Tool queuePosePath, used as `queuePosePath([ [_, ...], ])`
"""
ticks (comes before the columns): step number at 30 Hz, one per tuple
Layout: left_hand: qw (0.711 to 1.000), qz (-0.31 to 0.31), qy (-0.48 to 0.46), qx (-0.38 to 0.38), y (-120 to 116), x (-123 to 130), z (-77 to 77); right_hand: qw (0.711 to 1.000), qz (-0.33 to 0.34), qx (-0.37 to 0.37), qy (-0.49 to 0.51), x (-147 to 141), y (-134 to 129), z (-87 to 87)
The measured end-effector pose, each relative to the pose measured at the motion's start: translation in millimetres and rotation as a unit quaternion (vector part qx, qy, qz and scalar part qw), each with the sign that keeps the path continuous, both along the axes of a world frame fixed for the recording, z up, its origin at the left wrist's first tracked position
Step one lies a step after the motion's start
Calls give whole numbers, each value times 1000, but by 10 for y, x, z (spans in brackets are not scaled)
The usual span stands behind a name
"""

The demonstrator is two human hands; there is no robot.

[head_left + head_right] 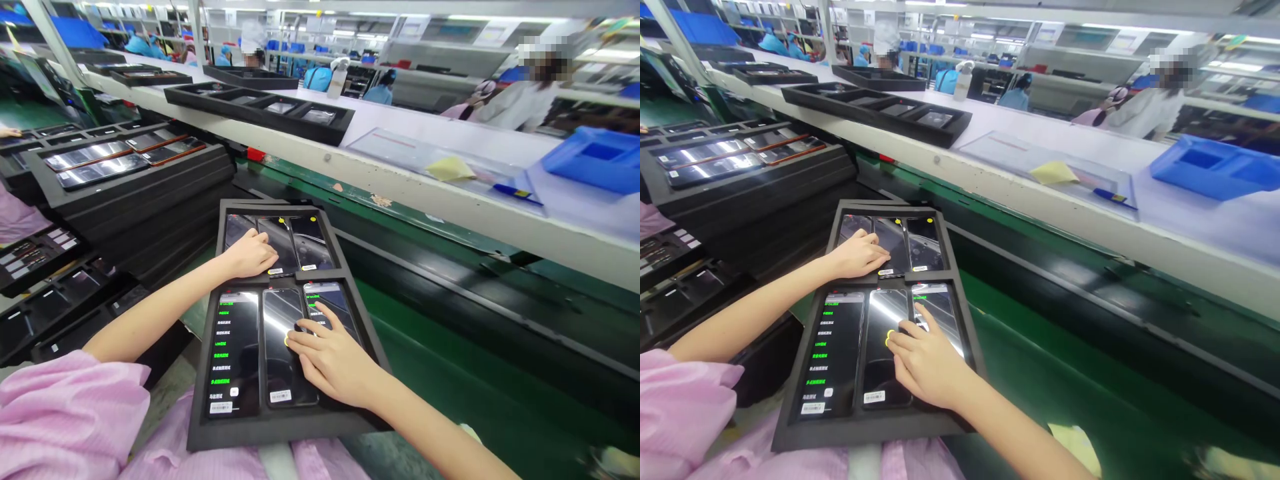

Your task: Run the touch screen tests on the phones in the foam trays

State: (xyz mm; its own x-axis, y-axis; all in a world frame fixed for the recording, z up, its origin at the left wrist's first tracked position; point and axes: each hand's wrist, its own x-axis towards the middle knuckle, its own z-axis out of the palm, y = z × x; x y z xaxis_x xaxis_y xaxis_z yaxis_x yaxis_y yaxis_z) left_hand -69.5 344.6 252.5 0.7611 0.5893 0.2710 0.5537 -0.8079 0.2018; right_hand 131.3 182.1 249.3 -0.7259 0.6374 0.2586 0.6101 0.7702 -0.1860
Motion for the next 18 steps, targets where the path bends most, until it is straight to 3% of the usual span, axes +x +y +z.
queuePosePath([
  [5,1000,9,-12,-5,-30,-28,28,1000,4,-22,20,42,57,38],
  [8,1000,12,-19,-2,-142,-58,103,997,-54,-25,48,197,282,91],
  [13,1000,-9,-17,21,-612,-151,223,978,-207,-6,34,470,881,118],
  [16,997,-13,-40,70,-935,-264,209,976,-216,-3,11,494,1168,69],
  [18,992,20,-77,102,-1111,-379,150,978,-208,-1,-9,474,1286,21],
])
